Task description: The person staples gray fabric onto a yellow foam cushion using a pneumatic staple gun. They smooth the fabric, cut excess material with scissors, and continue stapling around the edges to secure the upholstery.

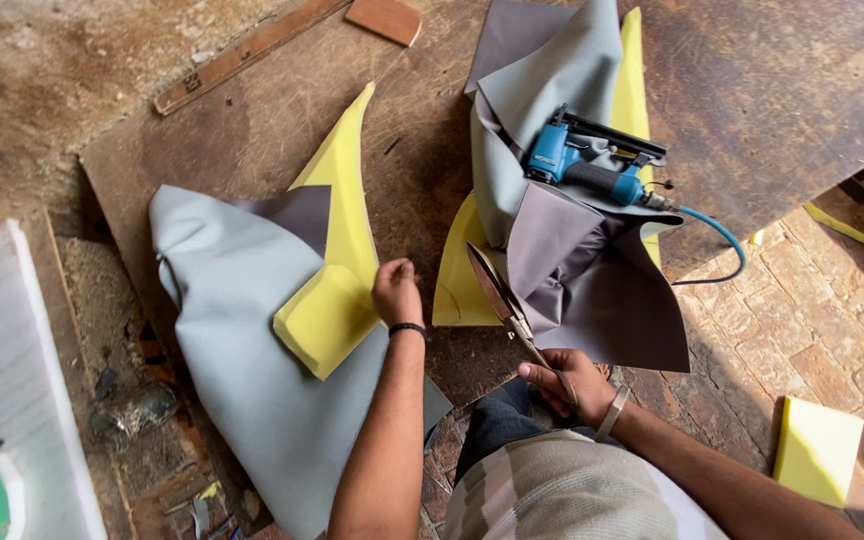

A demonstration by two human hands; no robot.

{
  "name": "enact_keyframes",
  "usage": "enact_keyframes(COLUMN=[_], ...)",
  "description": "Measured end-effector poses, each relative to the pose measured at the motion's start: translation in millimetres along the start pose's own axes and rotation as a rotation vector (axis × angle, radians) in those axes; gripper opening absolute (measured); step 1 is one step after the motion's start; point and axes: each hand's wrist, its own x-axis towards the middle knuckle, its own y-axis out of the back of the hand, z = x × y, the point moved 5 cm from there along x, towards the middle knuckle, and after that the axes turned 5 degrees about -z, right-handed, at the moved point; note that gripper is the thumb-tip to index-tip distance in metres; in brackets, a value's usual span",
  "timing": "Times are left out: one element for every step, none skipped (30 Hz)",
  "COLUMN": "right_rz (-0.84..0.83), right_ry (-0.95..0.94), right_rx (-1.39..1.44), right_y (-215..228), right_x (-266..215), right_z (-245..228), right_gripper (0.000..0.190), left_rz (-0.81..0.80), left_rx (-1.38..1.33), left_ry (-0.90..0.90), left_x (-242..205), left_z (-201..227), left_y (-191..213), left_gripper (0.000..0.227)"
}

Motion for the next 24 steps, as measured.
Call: enact_keyframes(right_rz=[0.006, 0.013, 0.013, 0.032, 0.04, 0.049, 0.096, 0.143, 0.182, 0.185, 0.184, 0.182, 0.184, 0.185, 0.178, 0.146, 0.128, 0.109, 0.095, 0.08, 0.066, 0.032, -0.007, -0.045], right_ry=[0.026, 0.052, 0.074, 0.103, 0.135, 0.168, 0.182, 0.195, 0.206, 0.242, 0.272, 0.302, 0.301, 0.301, 0.305, 0.291, 0.27, 0.25, 0.22, 0.191, 0.17, 0.169, 0.154, 0.14], right_rx=[0.016, 0.032, 0.04, 0.078, 0.11, 0.143, 0.146, 0.15, 0.147, 0.144, 0.138, 0.132, 0.116, 0.1, 0.084, 0.061, 0.057, 0.053, 0.015, -0.023, -0.066, -0.104, -0.14, -0.176], right_y=[8, 17, 29, 43, 57, 70, 90, 111, 133, 154, 177, 198, 222, 246, 267, 288, 303, 316, 328, 338, 347, 356, 360, 366], right_x=[-7, -13, -21, -28, -33, -37, -41, -47, -50, -51, -53, -54, -57, -59, -57, -56, -60, -64, -67, -71, -70, -68, -71, -75], right_z=[-6, -11, -15, -18, -23, -26, -30, -32, -34, -38, -40, -40, -37, -35, -33, -32, -27, -22, -17, -10, -10, -11, -6, -2], right_gripper=[0.039, 0.038, 0.038, 0.035, 0.033, 0.031, 0.032, 0.034, 0.036, 0.034, 0.033, 0.031, 0.031, 0.031, 0.03, 0.031, 0.032, 0.033, 0.033, 0.033, 0.033, 0.033, 0.034, 0.034], left_rz=[0.104, 0.203, 0.304, 0.308, 0.323, 0.337, 0.235, 0.132, -0.008, -0.149, -0.199, -0.251, -0.251, -0.255, -0.253, -0.221, -0.209, -0.195, -0.18, -0.165, -0.142, -0.11, -0.084, -0.072], left_rx=[0.135, 0.27, 0.404, 0.393, 0.379, 0.364, 0.303, 0.243, 0.28, 0.318, 0.442, 0.571, 0.694, 0.817, 0.943, 0.884, 0.835, 0.787, 0.908, 1.026, 1.136, 1.16, 1.187, 1.105], left_ry=[-0.114, -0.235, -0.356, -0.502, -0.648, -0.794, -0.776, -0.76, -0.727, -0.693, -0.815, -0.932, -0.9, -0.86, -0.813, -0.809, -0.811, -0.812, -0.732, -0.648, -0.565, -0.583, -0.587, -0.583], left_x=[-7, -17, -32, -50, -71, -93, -108, -125, -145, -165, -192, -218, -235, -246, -251, -255, -260, -265, -263, -259, -248, -239, -237, -236], left_z=[19, 38, 54, 66, 77, 87, 92, 97, 99, 103, 110, 116, 118, 121, 124, 128, 129, 126, 115, 103, 94, 90, 81, 73], left_y=[13, 19, 17, 6, -7, -24, -48, -76, -109, -140, -168, -194, -219, -248, -272, -291, -306, -316, -324, -323, -320, -316, -309, -299], left_gripper=[0.074, 0.088, 0.106, 0.096, 0.087, 0.077, 0.065, 0.053, 0.036, 0.019, 0.017, 0.015, 0.028, 0.041, 0.055, 0.067, 0.079, 0.091, 0.084, 0.079, 0.077, 0.063, 0.05, 0.051])
